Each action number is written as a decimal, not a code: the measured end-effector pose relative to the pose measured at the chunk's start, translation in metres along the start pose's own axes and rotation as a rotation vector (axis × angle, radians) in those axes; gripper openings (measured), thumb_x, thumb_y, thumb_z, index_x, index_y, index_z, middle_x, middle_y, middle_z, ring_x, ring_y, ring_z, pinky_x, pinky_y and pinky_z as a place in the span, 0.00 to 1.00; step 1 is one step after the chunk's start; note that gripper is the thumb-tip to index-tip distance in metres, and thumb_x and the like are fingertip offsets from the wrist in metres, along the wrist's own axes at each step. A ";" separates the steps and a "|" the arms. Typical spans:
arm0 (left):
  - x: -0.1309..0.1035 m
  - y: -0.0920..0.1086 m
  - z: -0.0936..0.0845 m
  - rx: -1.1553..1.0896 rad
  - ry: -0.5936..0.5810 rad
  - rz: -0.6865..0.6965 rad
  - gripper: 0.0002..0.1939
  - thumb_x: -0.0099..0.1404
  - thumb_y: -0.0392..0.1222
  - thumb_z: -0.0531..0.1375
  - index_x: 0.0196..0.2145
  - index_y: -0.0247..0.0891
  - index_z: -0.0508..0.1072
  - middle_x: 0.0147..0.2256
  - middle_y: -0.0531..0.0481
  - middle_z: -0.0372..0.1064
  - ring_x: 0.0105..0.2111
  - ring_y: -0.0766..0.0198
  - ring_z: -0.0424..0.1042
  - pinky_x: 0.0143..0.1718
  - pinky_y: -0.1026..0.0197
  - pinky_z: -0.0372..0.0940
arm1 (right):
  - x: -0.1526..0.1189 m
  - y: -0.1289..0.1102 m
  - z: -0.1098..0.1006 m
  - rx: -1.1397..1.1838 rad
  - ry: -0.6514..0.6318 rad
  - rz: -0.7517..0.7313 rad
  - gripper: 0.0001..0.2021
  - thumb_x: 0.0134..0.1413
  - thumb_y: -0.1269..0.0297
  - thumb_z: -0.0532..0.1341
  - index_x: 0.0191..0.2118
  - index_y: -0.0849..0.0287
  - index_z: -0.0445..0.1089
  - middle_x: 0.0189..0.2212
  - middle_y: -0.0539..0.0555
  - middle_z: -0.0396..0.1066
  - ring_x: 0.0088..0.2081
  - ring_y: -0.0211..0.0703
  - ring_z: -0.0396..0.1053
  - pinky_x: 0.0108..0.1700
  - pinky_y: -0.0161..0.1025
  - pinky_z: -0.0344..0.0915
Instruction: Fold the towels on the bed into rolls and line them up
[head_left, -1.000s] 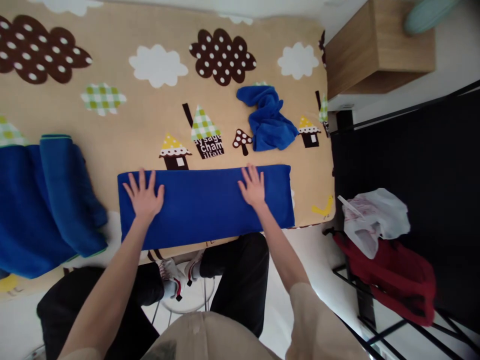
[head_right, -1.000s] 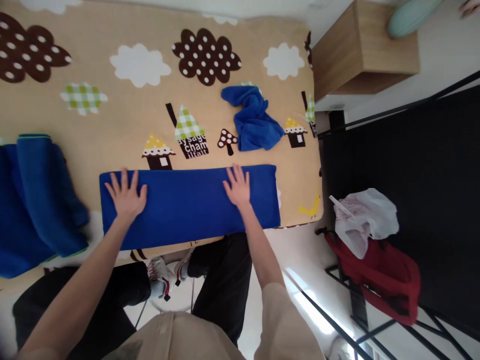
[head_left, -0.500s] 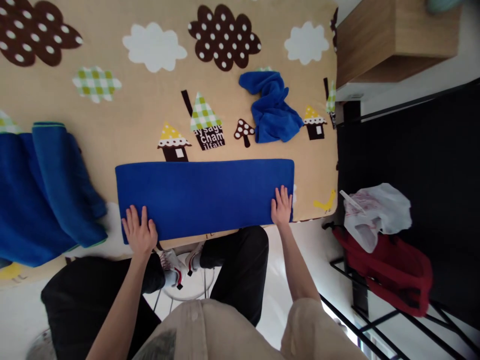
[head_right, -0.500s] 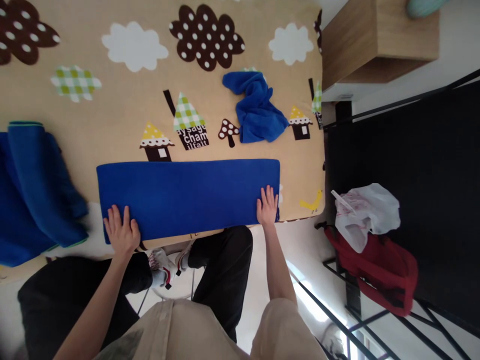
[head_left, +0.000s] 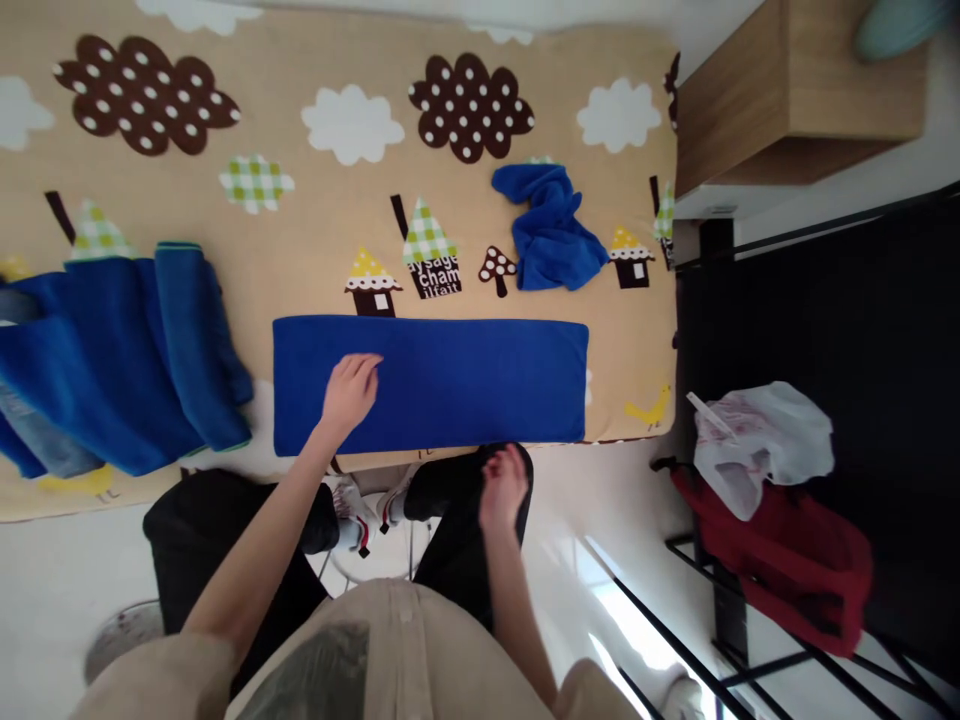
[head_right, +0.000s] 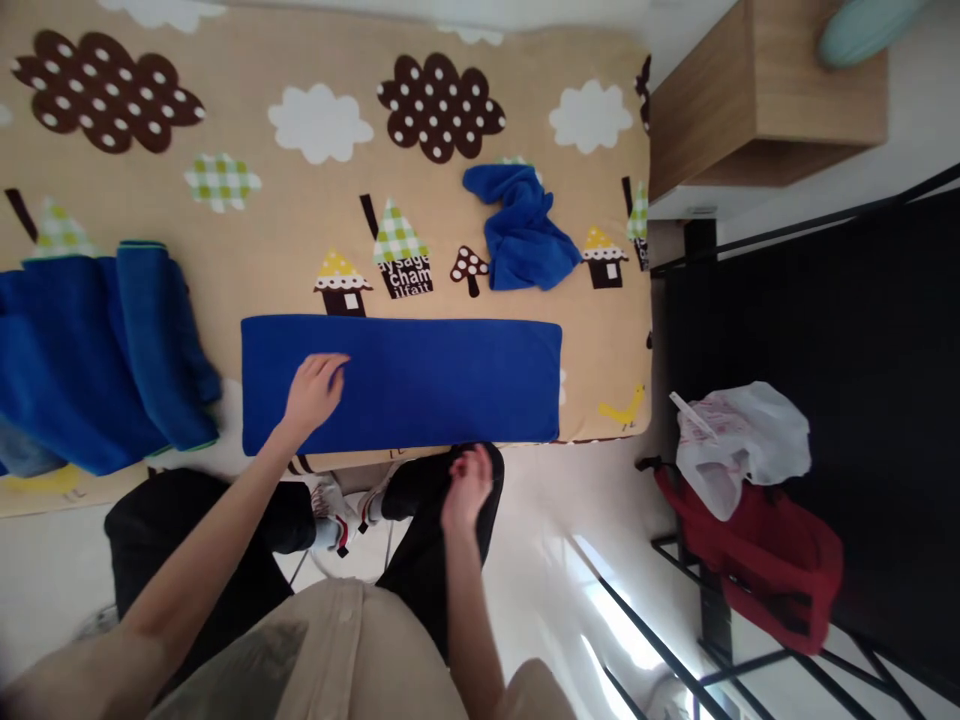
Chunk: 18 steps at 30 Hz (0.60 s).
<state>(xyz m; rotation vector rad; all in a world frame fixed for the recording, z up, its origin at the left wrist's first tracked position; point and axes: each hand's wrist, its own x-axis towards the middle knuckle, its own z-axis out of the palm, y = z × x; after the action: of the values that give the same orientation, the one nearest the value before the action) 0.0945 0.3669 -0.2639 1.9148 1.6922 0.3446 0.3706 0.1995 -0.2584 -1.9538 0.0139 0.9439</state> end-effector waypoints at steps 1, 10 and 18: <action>0.034 0.015 0.003 -0.002 -0.046 0.064 0.22 0.76 0.41 0.47 0.58 0.37 0.75 0.59 0.40 0.71 0.62 0.50 0.66 0.67 0.45 0.60 | -0.027 0.016 0.011 0.101 -0.077 0.161 0.20 0.55 0.55 0.65 0.52 0.54 0.72 0.40 0.54 0.77 0.35 0.40 0.74 0.36 0.38 0.73; 0.185 0.099 0.064 0.125 -0.396 0.045 0.17 0.69 0.36 0.63 0.54 0.28 0.78 0.57 0.28 0.70 0.56 0.45 0.71 0.58 0.46 0.67 | -0.057 0.029 0.072 0.395 -0.166 0.589 0.03 0.65 0.64 0.65 0.40 0.56 0.71 0.35 0.48 0.78 0.24 0.30 0.67 0.26 0.29 0.65; 0.194 0.097 0.082 0.092 -0.400 -0.075 0.19 0.73 0.42 0.63 0.50 0.18 0.78 0.45 0.21 0.74 0.52 0.41 0.74 0.54 0.43 0.68 | -0.041 0.032 0.077 0.384 -0.204 0.639 0.07 0.72 0.64 0.58 0.41 0.55 0.73 0.41 0.50 0.80 0.35 0.32 0.77 0.37 0.30 0.76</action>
<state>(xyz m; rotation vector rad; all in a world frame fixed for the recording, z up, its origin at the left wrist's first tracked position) 0.2522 0.5315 -0.3083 1.8289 1.5250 -0.1423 0.2828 0.2244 -0.2774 -1.5000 0.6863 1.4261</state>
